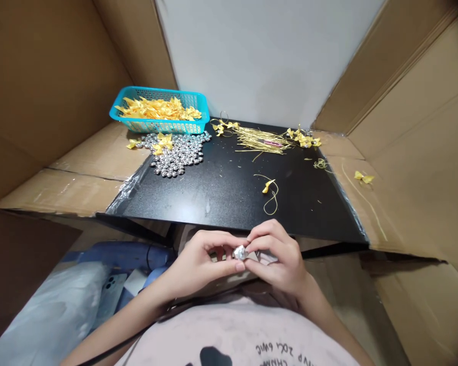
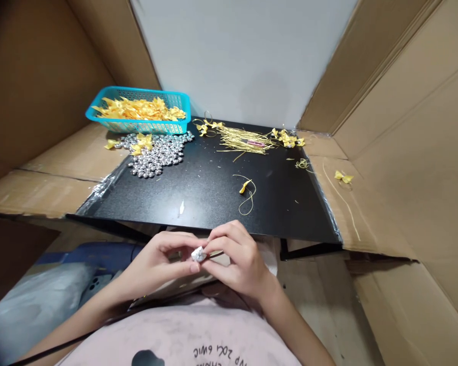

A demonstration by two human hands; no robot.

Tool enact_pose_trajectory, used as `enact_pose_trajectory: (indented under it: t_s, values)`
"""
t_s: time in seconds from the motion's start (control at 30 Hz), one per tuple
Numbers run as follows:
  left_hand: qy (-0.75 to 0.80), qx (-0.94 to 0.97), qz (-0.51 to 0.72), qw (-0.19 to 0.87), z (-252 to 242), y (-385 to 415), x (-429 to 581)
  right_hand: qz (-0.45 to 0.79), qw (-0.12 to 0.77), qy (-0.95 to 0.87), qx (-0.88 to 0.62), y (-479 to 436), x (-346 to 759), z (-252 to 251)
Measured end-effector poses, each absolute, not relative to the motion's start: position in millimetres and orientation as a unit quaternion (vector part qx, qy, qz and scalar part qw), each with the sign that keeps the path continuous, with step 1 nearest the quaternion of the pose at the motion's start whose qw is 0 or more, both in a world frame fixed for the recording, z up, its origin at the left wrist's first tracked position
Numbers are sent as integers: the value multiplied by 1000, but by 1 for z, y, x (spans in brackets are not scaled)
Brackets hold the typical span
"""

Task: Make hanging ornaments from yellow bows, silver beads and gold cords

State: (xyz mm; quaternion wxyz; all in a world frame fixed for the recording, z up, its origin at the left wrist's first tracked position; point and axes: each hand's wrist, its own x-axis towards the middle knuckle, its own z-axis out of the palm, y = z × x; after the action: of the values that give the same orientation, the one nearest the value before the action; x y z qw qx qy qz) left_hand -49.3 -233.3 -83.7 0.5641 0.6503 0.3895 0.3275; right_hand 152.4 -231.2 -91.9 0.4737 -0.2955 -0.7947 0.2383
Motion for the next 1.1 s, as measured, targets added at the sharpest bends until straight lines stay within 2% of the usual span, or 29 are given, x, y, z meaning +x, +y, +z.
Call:
enact_pose_trajectory:
  t_s: [0.27, 0.43, 0.8, 1.1]
  values:
    - [348, 681, 256, 592, -83, -231, -53, 335, 346, -827, -290, -230, 159, -84]
    - [322, 698, 239, 594, -79, -230, -56, 367, 329, -821, -288, -231, 157, -82]
    - [274, 620, 234, 697, -84, -234, -54, 438, 437, -752, -227, -233, 148, -98]
    - [246, 556, 267, 748, -91, -237, -51, 411, 516, -718, -224, -234, 141, -105]
